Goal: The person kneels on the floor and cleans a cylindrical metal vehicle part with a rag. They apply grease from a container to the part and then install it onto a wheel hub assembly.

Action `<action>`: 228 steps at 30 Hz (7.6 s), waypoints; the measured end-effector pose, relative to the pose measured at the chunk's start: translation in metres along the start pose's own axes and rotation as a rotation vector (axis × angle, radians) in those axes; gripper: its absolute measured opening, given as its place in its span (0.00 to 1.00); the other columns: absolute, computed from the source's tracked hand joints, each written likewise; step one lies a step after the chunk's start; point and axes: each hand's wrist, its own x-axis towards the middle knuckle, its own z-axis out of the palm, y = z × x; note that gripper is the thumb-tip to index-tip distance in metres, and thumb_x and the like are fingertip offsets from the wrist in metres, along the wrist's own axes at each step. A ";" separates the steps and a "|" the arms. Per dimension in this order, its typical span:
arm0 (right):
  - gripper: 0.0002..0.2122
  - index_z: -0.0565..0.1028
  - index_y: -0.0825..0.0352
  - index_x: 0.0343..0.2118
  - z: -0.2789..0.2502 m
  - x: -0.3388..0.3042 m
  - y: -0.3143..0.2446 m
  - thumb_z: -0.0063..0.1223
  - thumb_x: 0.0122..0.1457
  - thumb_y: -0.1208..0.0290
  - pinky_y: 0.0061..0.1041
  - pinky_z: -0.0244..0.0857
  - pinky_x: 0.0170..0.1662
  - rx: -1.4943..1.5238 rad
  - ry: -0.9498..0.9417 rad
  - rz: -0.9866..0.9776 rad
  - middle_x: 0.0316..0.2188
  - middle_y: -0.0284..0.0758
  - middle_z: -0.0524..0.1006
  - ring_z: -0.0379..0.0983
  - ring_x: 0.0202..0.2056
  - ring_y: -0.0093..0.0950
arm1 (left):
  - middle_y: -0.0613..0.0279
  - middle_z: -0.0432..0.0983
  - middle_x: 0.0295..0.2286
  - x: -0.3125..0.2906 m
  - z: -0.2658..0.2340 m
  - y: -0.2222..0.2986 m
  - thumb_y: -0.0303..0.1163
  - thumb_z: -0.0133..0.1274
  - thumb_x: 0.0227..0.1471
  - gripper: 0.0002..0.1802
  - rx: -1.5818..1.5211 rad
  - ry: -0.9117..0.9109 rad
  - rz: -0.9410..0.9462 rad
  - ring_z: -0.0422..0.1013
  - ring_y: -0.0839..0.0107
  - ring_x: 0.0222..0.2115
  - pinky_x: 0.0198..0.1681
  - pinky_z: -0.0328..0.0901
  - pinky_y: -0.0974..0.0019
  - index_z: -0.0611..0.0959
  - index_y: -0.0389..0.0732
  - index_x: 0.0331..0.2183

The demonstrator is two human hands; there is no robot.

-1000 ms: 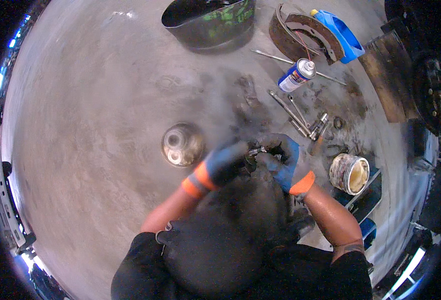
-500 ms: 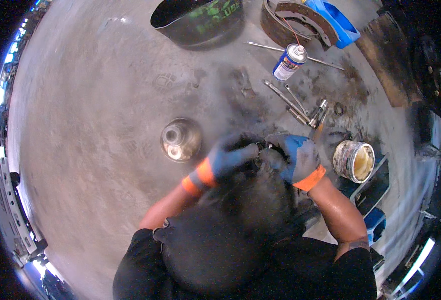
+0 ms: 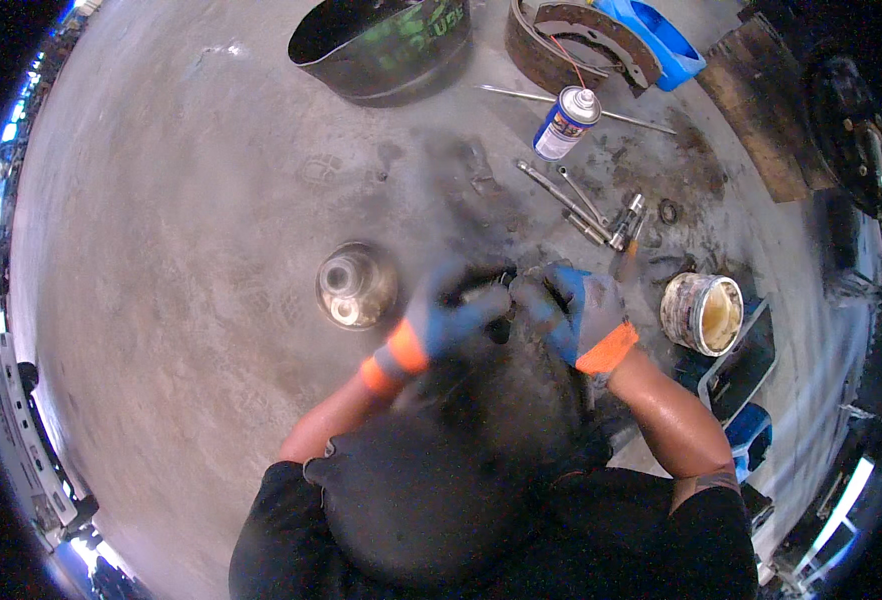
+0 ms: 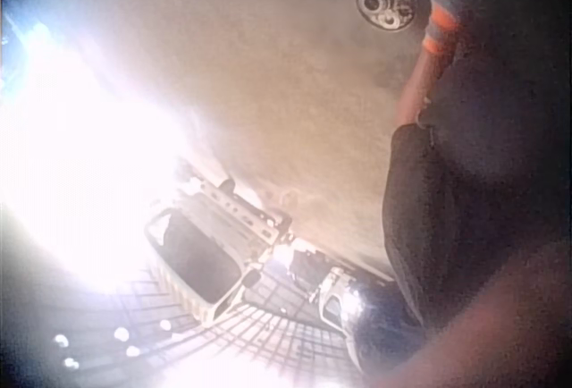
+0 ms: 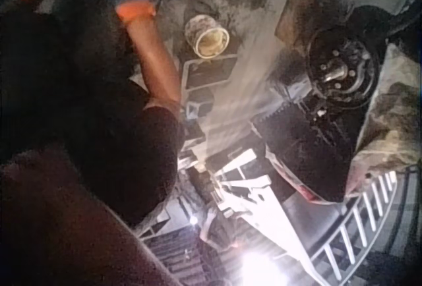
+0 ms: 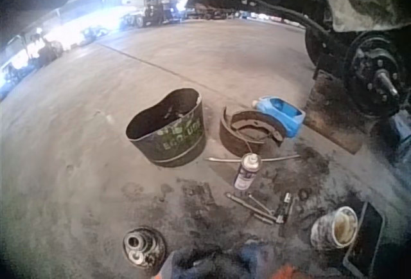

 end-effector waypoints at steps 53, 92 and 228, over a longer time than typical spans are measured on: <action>0.33 0.75 0.67 0.46 0.049 -0.001 0.038 0.43 0.57 0.36 0.48 0.66 0.47 0.013 -0.169 0.103 0.39 0.51 0.78 0.73 0.44 0.51 | 0.51 0.77 0.38 -0.002 0.007 -0.037 0.29 0.51 0.58 0.17 -0.157 0.175 0.026 0.77 0.64 0.26 0.25 0.74 0.61 0.74 0.34 0.48; 0.17 0.73 0.67 0.44 0.033 0.002 0.032 0.61 0.54 0.65 0.34 0.69 0.43 0.323 -0.057 0.126 0.37 0.42 0.78 0.76 0.39 0.33 | 0.56 0.78 0.39 -0.004 -0.009 -0.052 0.28 0.53 0.58 0.18 0.205 0.142 0.181 0.76 0.69 0.34 0.36 0.74 0.66 0.74 0.34 0.49; 0.16 0.75 0.69 0.46 -0.031 -0.023 -0.018 0.54 0.57 0.65 0.35 0.71 0.39 0.038 -0.186 -0.135 0.33 0.46 0.78 0.77 0.34 0.42 | 0.69 0.75 0.30 -0.004 -0.012 -0.003 0.29 0.67 0.37 0.20 0.220 0.107 0.148 0.69 0.77 0.31 0.37 0.67 0.69 0.78 0.41 0.36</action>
